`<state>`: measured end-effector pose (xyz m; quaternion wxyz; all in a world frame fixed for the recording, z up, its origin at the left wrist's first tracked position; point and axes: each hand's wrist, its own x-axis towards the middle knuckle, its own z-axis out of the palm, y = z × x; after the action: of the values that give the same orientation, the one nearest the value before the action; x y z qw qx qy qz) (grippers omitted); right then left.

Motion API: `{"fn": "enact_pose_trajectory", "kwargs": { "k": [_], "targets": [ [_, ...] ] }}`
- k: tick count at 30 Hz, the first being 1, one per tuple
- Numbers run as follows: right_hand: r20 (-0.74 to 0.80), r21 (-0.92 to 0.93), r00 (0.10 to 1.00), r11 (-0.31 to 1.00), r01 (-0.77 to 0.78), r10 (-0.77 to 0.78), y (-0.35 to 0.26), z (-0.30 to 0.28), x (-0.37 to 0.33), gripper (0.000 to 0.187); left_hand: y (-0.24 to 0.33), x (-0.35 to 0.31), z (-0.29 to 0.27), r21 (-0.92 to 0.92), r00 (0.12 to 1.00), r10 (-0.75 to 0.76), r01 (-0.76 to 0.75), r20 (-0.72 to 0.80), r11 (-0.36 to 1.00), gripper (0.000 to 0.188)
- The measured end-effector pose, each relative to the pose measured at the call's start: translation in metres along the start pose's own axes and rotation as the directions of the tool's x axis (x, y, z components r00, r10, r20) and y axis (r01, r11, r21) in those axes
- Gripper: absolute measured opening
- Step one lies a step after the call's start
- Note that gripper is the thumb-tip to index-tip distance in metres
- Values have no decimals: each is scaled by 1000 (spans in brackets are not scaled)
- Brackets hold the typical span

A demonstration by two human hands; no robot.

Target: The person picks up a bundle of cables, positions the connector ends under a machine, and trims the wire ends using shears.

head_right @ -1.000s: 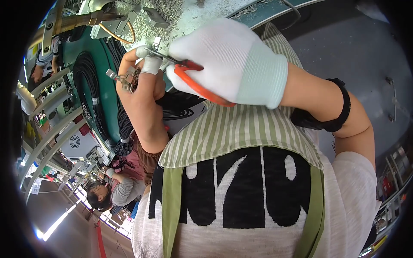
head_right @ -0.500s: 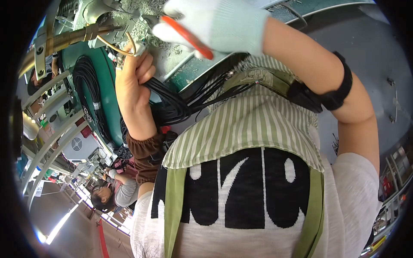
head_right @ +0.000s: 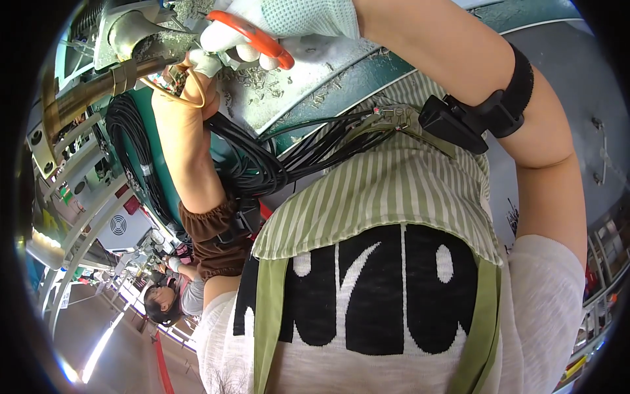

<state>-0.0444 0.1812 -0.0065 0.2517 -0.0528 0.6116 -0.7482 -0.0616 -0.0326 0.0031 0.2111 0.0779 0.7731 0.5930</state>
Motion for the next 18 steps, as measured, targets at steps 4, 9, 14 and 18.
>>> {"fn": "enact_pose_trajectory", "kwargs": {
  "k": [4,9,14,18],
  "targets": [
    [41,-16,997,998,-66,66,-5,-3,-1,27,4,-3,6,149,993,114,-109,-32,983,17],
    [115,47,988,993,-105,99,-4,-8,3,28,2,-10,12,266,977,202,-177,-70,948,9],
    [138,51,983,991,-127,119,-7,-11,0,29,4,-10,17,248,972,208,-176,-106,952,8],
    [128,3,991,999,-42,41,-2,-10,3,29,3,-9,16,204,974,197,-171,-114,964,7]
  ]
}}
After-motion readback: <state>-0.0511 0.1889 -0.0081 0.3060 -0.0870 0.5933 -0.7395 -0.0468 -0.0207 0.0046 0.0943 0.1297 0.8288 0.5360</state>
